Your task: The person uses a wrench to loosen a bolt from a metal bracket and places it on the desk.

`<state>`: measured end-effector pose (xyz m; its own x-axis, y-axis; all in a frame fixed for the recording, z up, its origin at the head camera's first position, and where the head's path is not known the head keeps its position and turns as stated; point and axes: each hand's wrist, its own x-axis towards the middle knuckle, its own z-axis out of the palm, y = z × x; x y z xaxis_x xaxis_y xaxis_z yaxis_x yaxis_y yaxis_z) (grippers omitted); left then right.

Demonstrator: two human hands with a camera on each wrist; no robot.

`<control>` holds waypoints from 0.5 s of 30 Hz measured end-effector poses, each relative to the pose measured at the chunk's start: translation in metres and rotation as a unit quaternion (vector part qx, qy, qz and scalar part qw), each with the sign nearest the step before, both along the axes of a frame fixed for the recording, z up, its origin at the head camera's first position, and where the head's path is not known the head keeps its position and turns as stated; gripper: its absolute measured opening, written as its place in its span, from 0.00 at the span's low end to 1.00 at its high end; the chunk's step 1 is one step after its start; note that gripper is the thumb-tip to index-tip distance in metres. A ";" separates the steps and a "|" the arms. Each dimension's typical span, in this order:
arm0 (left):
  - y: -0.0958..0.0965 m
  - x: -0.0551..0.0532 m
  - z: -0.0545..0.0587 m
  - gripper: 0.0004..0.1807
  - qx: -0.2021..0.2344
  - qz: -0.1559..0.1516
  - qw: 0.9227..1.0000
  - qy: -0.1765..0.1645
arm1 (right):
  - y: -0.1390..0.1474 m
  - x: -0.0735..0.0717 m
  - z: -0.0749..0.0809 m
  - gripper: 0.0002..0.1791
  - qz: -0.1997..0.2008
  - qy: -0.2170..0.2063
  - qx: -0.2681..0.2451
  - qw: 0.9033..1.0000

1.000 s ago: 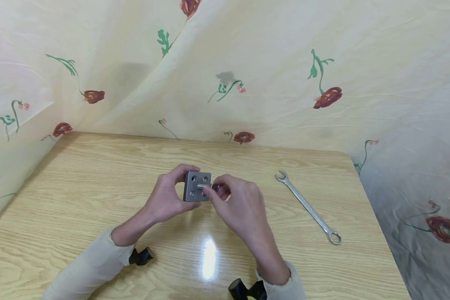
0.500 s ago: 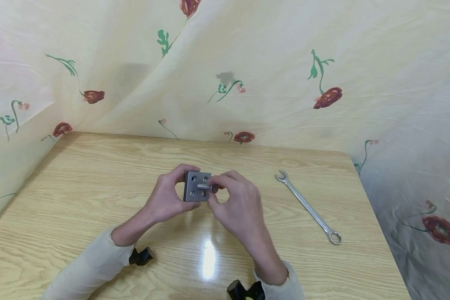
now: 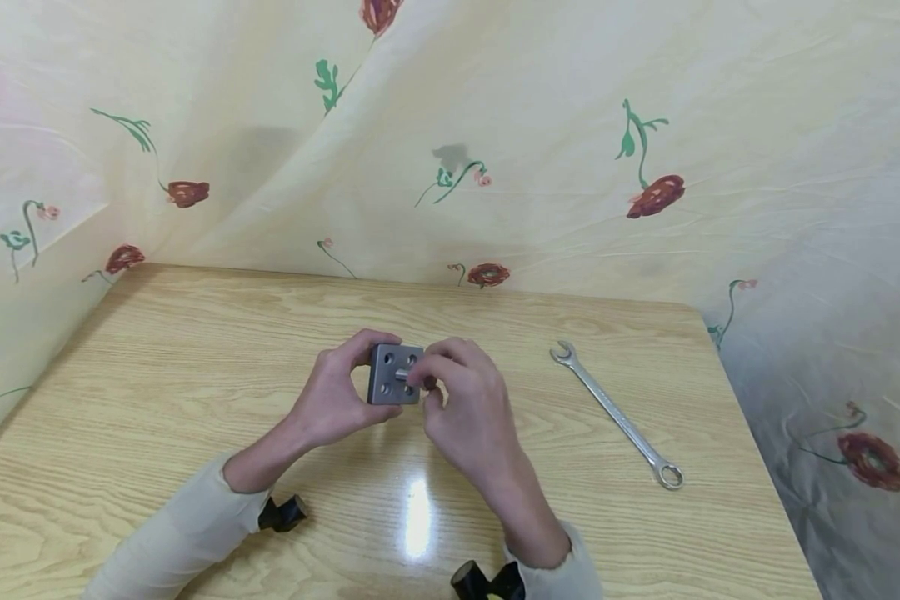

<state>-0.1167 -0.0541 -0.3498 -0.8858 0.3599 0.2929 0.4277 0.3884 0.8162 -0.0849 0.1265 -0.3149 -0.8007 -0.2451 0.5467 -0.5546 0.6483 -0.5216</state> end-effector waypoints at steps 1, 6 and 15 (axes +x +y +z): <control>0.000 0.000 0.000 0.37 0.000 0.000 1.000 -0.001 | 0.001 0.000 0.001 0.16 0.001 -0.009 0.005 1.000; 0.000 0.000 0.001 0.37 -0.006 0.002 1.000 -0.003 | 0.007 0.001 0.007 0.23 -0.027 -0.081 0.029 0.996; 0.000 -0.001 0.000 0.37 -0.012 0.005 1.000 -0.007 | 0.011 0.000 0.014 0.18 -0.096 -0.190 0.060 0.975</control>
<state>-0.1175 -0.0540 -0.3501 -0.8935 0.3576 0.2718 0.4121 0.4122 0.8126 -0.0850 0.1371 -0.3013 -0.9772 -0.1150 0.1786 -0.1990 0.7900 -0.5799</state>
